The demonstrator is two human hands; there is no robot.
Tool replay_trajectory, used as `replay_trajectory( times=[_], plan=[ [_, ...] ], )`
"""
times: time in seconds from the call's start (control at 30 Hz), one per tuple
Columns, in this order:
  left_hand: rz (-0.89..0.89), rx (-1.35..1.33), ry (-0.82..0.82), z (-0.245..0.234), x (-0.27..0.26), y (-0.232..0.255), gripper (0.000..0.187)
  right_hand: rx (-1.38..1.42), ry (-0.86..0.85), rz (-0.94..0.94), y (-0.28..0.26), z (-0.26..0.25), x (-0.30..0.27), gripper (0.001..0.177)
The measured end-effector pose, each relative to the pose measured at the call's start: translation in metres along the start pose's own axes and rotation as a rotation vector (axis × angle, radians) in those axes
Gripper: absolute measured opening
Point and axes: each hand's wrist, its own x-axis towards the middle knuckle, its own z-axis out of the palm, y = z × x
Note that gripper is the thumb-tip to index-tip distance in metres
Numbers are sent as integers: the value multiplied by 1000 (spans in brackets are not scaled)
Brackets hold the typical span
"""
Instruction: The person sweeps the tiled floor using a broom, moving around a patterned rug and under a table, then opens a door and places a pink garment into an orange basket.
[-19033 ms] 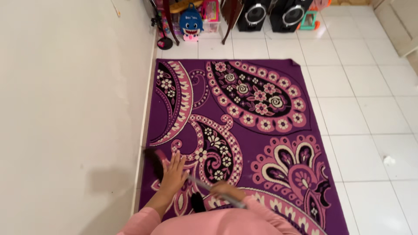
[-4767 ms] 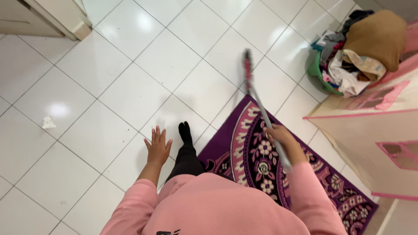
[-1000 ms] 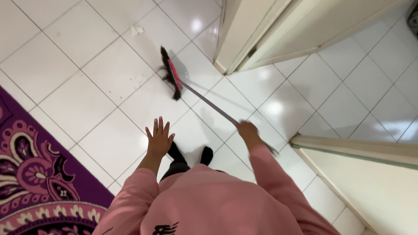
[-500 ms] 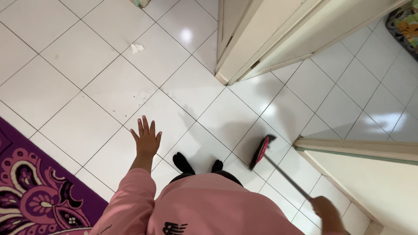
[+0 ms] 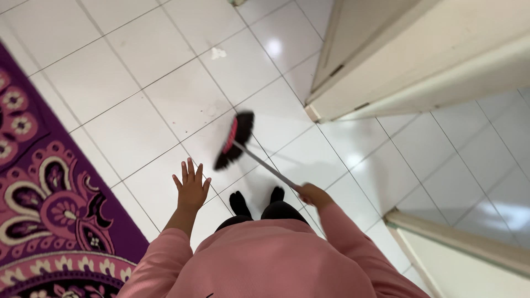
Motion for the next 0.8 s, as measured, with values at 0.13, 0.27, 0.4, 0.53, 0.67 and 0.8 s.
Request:
replay_trajectory(
  times=[0.13, 0.27, 0.4, 0.53, 0.67, 0.8],
  plan=[
    [-66, 0, 21, -8, -3, 3, 65, 252, -67, 119, -103, -6, 47, 58],
    [-142, -8, 44, -10, 14, 13, 65, 404, -40, -115, -109, -81, 53, 50],
    [-189, -47, 63, 3, 40, 27, 65, 348, 149, -199, -12, -209, 7, 50],
    [-279, -5, 103, 14, 82, 47, 66, 183, 266, 38, 86, -319, -63, 36],
    [-358, -94, 209, 11, 129, 73, 66, -291, 242, 168, 105, -358, -58, 30],
    [-364, -114, 225, 10, 158, 97, 66, -1118, 177, -306, 74, -350, 4, 28]
  ],
)
